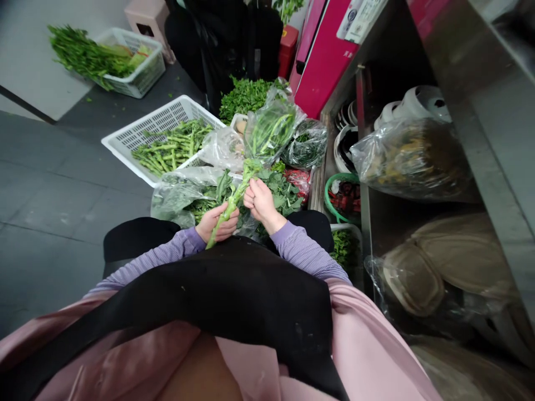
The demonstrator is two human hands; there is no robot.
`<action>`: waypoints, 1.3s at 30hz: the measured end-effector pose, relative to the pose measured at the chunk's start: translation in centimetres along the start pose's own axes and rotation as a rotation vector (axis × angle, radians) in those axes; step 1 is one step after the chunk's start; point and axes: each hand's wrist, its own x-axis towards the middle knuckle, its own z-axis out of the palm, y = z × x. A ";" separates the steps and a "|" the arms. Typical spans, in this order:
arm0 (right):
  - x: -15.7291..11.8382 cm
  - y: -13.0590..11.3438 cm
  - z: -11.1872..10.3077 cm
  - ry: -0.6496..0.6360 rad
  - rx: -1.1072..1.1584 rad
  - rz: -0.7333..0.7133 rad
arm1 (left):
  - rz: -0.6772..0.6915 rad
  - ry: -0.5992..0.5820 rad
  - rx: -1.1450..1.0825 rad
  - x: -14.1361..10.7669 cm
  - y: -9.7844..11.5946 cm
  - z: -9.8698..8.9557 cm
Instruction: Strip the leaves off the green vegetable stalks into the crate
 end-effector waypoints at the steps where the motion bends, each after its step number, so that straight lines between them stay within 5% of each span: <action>1: -0.1 0.3 0.3 -0.008 0.042 0.081 | 0.000 0.003 0.008 -0.1 0.1 0.2; 5: -0.8 2.0 0.0 -0.053 -0.014 0.456 | 0.034 0.070 0.185 -0.5 0.3 1.2; 11: -1.3 -0.3 -1.6 -0.038 -0.211 -0.046 | 0.364 0.546 0.730 0.1 -0.6 1.2; 15: -0.6 -1.4 -1.1 0.029 -0.243 -0.099 | 0.491 0.738 0.851 0.4 -1.2 1.0; 17: -0.3 -1.0 -0.5 0.084 -0.191 -0.141 | 0.454 0.695 0.749 0.4 -1.3 1.1; 21: -0.6 0.1 -0.1 -0.001 -0.034 -0.064 | 0.203 0.287 0.388 0.2 -1.1 1.4; 23: -0.9 0.6 -0.3 -0.065 -0.003 0.021 | 0.180 0.184 0.316 0.2 -1.0 1.3; 30: -1.2 2.3 -1.0 -0.104 -0.055 -0.114 | 0.401 0.565 0.876 0.5 -1.4 1.2; 33: -1.1 2.4 -0.6 -0.051 -0.077 -0.162 | 0.426 0.647 0.925 0.5 -1.6 1.2; 35: -1.0 2.3 -0.3 -0.003 -0.055 -0.141 | 0.375 0.575 0.769 0.5 -1.6 1.2; 39: -1.1 1.8 0.1 -0.010 0.071 0.073 | 0.146 0.173 0.206 0.3 -0.8 1.0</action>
